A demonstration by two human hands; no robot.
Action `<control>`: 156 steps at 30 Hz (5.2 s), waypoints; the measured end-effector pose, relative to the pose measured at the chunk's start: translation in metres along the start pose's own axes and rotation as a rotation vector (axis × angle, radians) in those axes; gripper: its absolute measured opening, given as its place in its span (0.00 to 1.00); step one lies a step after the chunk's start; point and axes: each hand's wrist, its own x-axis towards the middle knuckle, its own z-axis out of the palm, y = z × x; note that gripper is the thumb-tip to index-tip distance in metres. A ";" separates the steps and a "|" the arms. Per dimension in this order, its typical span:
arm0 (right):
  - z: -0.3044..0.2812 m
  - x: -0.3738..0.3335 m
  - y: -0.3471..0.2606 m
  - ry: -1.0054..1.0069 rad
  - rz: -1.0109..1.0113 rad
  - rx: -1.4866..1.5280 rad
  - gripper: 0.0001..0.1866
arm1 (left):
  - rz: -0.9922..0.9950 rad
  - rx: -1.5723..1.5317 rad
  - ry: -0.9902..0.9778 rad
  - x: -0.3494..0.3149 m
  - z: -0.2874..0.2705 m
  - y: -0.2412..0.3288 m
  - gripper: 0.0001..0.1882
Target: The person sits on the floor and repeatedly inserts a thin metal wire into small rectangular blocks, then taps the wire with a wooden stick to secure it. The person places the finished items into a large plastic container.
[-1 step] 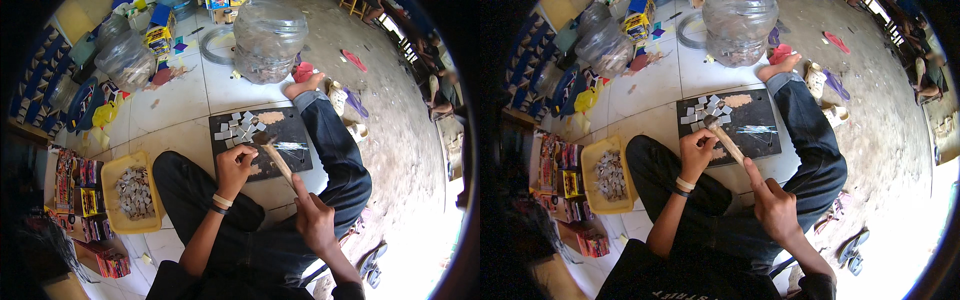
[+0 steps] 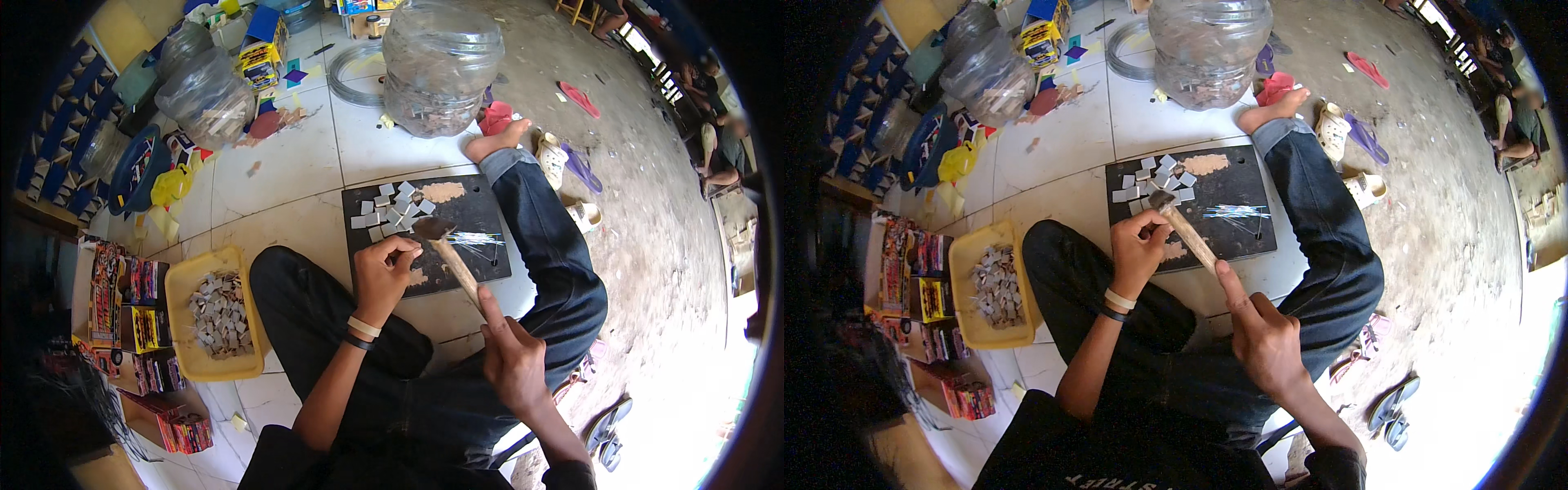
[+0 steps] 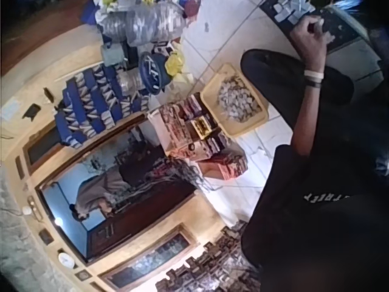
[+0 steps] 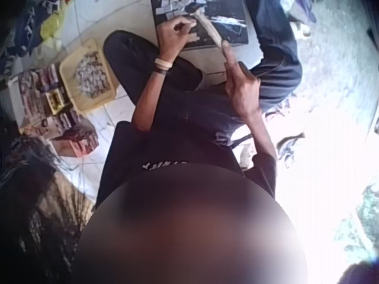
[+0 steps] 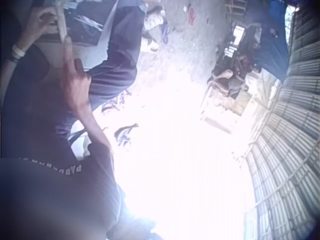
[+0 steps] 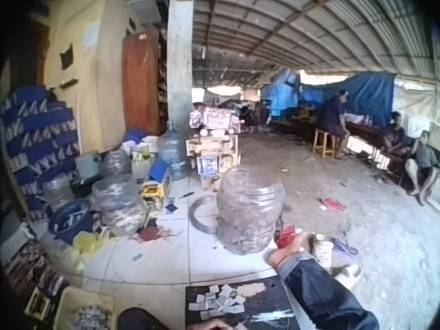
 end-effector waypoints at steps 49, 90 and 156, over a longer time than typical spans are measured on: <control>0.083 0.108 0.098 0.279 0.039 0.123 0.05 | 0.130 0.289 0.010 0.020 -0.053 0.004 0.20; 0.074 0.096 0.079 0.018 0.222 1.491 0.04 | -0.153 -0.353 -0.073 -0.013 0.035 0.048 0.08; 0.053 0.067 0.047 0.059 0.103 0.291 0.24 | 0.104 0.050 0.194 -0.003 0.012 -0.007 0.05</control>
